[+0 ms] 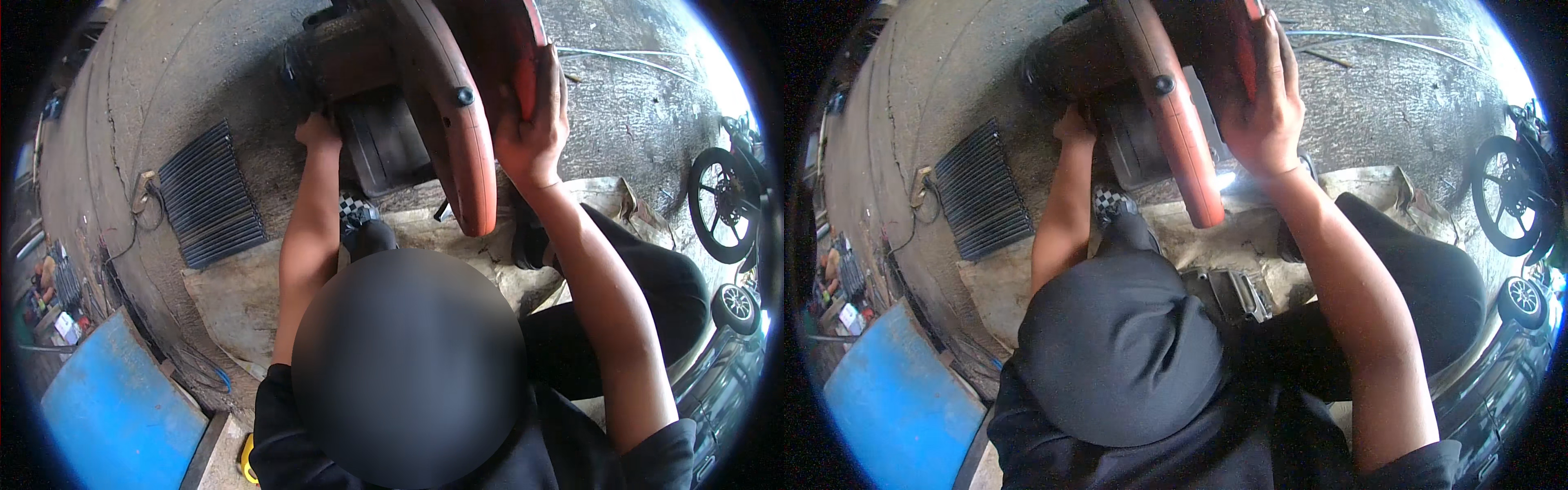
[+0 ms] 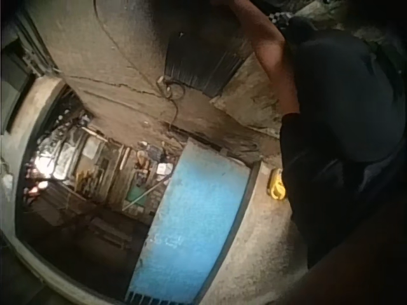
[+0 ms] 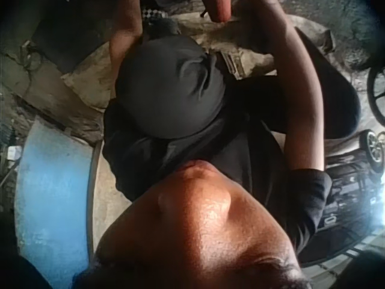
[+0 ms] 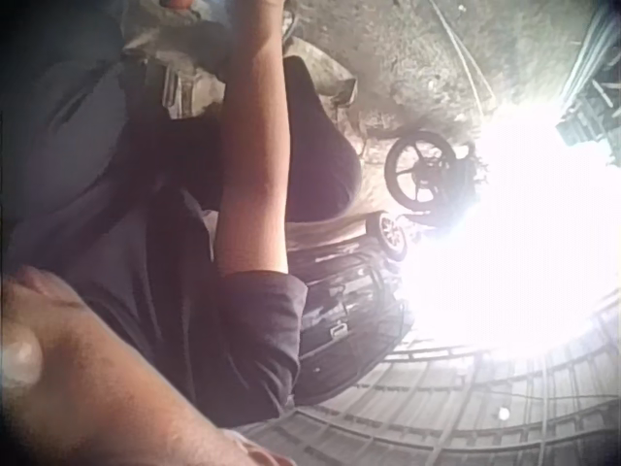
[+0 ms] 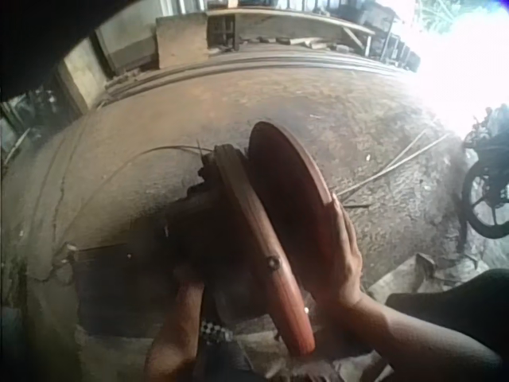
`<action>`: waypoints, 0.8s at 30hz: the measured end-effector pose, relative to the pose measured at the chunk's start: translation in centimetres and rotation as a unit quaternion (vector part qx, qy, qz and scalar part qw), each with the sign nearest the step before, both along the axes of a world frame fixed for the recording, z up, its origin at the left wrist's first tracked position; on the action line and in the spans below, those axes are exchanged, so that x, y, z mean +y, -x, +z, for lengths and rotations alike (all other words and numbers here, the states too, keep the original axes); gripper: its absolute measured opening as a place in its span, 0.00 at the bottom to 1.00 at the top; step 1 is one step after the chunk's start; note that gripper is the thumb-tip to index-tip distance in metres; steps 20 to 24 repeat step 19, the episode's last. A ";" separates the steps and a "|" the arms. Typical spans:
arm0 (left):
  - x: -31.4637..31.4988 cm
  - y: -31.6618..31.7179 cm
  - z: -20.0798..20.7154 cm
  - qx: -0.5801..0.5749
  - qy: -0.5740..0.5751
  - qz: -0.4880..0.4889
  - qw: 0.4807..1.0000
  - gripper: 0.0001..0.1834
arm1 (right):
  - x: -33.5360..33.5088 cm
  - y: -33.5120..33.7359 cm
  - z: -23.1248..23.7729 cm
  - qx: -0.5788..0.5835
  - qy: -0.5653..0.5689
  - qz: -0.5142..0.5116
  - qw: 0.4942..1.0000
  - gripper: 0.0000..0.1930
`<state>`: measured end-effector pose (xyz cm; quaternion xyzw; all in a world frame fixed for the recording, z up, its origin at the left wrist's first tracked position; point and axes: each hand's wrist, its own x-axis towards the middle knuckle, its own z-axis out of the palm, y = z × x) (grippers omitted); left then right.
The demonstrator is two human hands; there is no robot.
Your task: The person is using a metal chop saw to cut metal rods to length.
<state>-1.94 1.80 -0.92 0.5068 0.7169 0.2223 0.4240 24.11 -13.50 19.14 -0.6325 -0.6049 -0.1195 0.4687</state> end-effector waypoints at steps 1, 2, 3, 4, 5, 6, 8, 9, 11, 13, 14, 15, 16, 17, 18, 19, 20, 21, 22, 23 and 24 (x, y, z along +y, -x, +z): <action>-0.1 0.4 0.2 0.400 -0.012 -0.236 0.886 0.25 | -0.2 0.1 -0.3 0.000 0.005 -0.002 1.000 0.31; 0.1 0.6 0.1 0.397 0.016 -0.251 0.883 0.25 | -0.3 0.2 -0.6 -0.030 0.012 -0.025 0.999 0.31; 0.8 0.6 -0.1 0.433 -0.009 -0.281 0.857 0.27 | -0.5 0.3 -0.8 -0.061 0.020 -0.051 0.997 0.32; 0.5 0.7 -0.7 0.438 -0.018 -0.318 0.841 0.27 | -0.5 0.3 -1.0 -0.037 0.013 -0.036 0.999 0.32; 0.1 0.8 -1.3 0.458 -0.028 -0.329 0.825 0.28 | -0.7 0.2 -1.3 -0.037 0.013 -0.038 0.999 0.33; 0.5 1.1 -1.7 0.451 -0.029 -0.320 0.833 0.27 | 0.2 0.3 -1.6 -0.032 -0.043 -0.040 0.998 0.32; 0.7 2.0 -2.7 0.442 -0.028 -0.324 0.836 0.27 | -0.2 0.5 -1.7 0.002 -0.056 -0.026 0.998 0.34; 0.9 2.6 -3.2 0.462 -0.065 -0.320 0.824 0.27 | -0.8 0.5 -1.4 0.034 -0.017 -0.010 0.999 0.37; 1.2 1.9 -4.9 0.481 -0.111 -0.321 0.808 0.27 | -0.1 0.2 -1.0 -0.049 -0.090 -0.021 0.995 0.34; 1.4 2.2 -6.1 0.405 -0.081 -0.300 0.860 0.29 | -1.4 0.8 -0.8 0.034 -0.010 -0.036 0.999 0.32; 1.8 2.8 -6.3 0.368 -0.066 -0.283 0.883 0.29 | -1.0 0.5 -0.7 0.039 -0.017 -0.033 0.999 0.32; 2.4 3.5 -6.4 0.330 -0.053 -0.265 0.904 0.30 | -0.5 0.2 -0.7 -0.001 -0.038 -0.029 0.999 0.32; 2.9 4.1 -6.4 0.315 -0.049 -0.252 0.914 0.30 | -0.1 0.0 -0.8 -0.039 -0.059 -0.024 0.997 0.32; 3.3 4.7 -6.3 0.300 -0.045 -0.239 0.922 0.31 | 0.1 0.1 -1.0 -0.033 -0.068 -0.021 0.997 0.32; 3.4 4.6 -6.5 0.322 -0.052 -0.223 0.919 0.35 | 0.1 0.3 -1.1 -0.012 -0.063 -0.026 0.998 0.33; 4.3 5.0 -6.1 0.327 -0.058 -0.221 0.917 0.35 | 0.0 0.4 -1.2 0.007 -0.057 -0.033 0.998 0.35; 4.3 5.0 -6.1 0.327 -0.058 -0.221 0.917 0.35 | 0.0 0.4 -1.2 0.007 -0.057 -0.033 0.998 0.35; 4.3 5.0 -6.1 0.327 -0.058 -0.221 0.917 0.35 | 0.0 0.4 -1.2 0.007 -0.057 -0.033 0.998 0.35; 4.3 5.0 -6.1 0.327 -0.058 -0.221 0.917 0.35 | 0.0 0.4 -1.2 0.007 -0.057 -0.033 0.998 0.35; 4.3 5.0 -6.1 0.327 -0.058 -0.221 0.917 0.35 | 0.0 0.4 -1.2 0.007 -0.057 -0.033 0.998 0.35; 4.3 5.0 -6.1 0.327 -0.058 -0.221 0.917 0.35 | 0.0 0.4 -1.2 0.007 -0.057 -0.033 0.998 0.35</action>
